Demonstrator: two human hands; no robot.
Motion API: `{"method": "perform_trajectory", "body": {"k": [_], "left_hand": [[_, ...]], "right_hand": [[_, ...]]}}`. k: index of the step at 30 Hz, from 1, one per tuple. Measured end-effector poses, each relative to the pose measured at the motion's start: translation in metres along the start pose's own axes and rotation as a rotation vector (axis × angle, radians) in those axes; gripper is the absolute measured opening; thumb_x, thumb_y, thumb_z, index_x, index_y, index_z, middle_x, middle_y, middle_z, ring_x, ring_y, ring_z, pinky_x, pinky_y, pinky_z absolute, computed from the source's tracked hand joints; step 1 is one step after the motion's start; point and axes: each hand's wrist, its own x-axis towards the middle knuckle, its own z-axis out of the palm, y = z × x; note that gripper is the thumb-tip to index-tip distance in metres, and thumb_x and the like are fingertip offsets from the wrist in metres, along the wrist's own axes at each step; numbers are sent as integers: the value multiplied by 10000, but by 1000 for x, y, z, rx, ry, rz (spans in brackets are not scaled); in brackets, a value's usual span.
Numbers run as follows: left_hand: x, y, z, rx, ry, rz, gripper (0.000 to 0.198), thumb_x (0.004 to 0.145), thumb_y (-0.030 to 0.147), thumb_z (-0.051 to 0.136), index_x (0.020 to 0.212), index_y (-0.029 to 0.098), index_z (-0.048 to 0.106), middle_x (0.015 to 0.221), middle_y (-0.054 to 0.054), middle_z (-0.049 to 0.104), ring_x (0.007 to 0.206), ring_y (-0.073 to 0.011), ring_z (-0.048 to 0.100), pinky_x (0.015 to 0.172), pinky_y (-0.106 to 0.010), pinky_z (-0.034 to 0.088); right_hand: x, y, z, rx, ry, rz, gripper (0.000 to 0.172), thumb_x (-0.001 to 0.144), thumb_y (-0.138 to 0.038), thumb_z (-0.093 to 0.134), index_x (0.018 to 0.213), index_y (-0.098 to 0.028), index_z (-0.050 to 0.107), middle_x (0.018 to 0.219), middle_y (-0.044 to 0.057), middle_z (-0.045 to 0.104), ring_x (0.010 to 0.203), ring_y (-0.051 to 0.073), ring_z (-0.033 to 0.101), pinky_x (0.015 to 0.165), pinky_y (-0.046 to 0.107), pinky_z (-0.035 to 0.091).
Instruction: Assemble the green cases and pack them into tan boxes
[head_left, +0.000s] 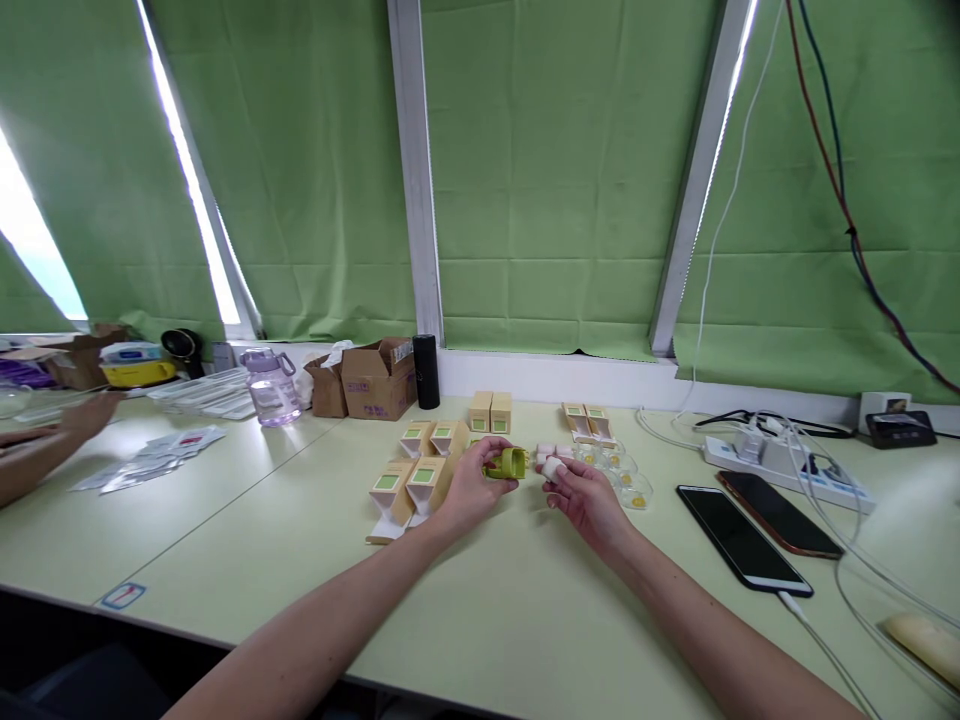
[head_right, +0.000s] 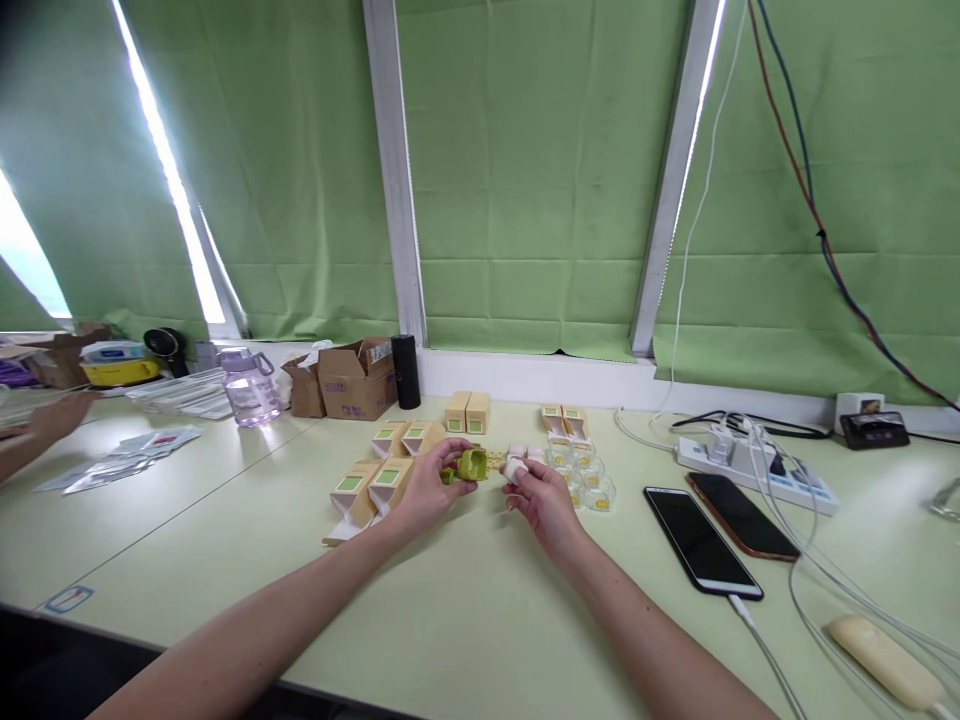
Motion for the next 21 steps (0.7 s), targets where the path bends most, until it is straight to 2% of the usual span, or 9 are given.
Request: {"method": "perform_trajectory", "body": {"k": [3,7,14,21], "left_hand": [[0,-3,0,19,14,14,482,673,45,790,1119,186,673,1164,-88,730,1116,-254,691,982,-394,540],[-1,-5,0,68,11,12,486,694,55,791,1148,188,681,1202,-95,708,1124,-253,677,1005,-418,535],[-5,-9,0,145,3,89,483,710,80,805,1160,208,681,1197,-79,678,1119,-246,656,1017,-428,535],[-9,3,2,234,-31,123,477,706,66,831,1132,228,692,1167,-58,626,1097,-238,654,995,-411,551]], "right_hand": [[-2,-3,2,37,-24,-16,505,590,-421,978,995,-175,802,1021,106,782,769,211,726,611,306,569],[-6,-6,7,-32,-3,-65,569,599,-430,980,1072,-172,795,975,93,783,759,206,718,604,304,566],[-6,-5,8,-206,10,-141,554,604,-523,960,1000,-169,803,915,85,788,769,204,693,599,307,594],[-3,0,8,-288,-23,-188,530,608,-545,948,956,-167,815,835,71,791,731,216,704,613,339,618]]}}
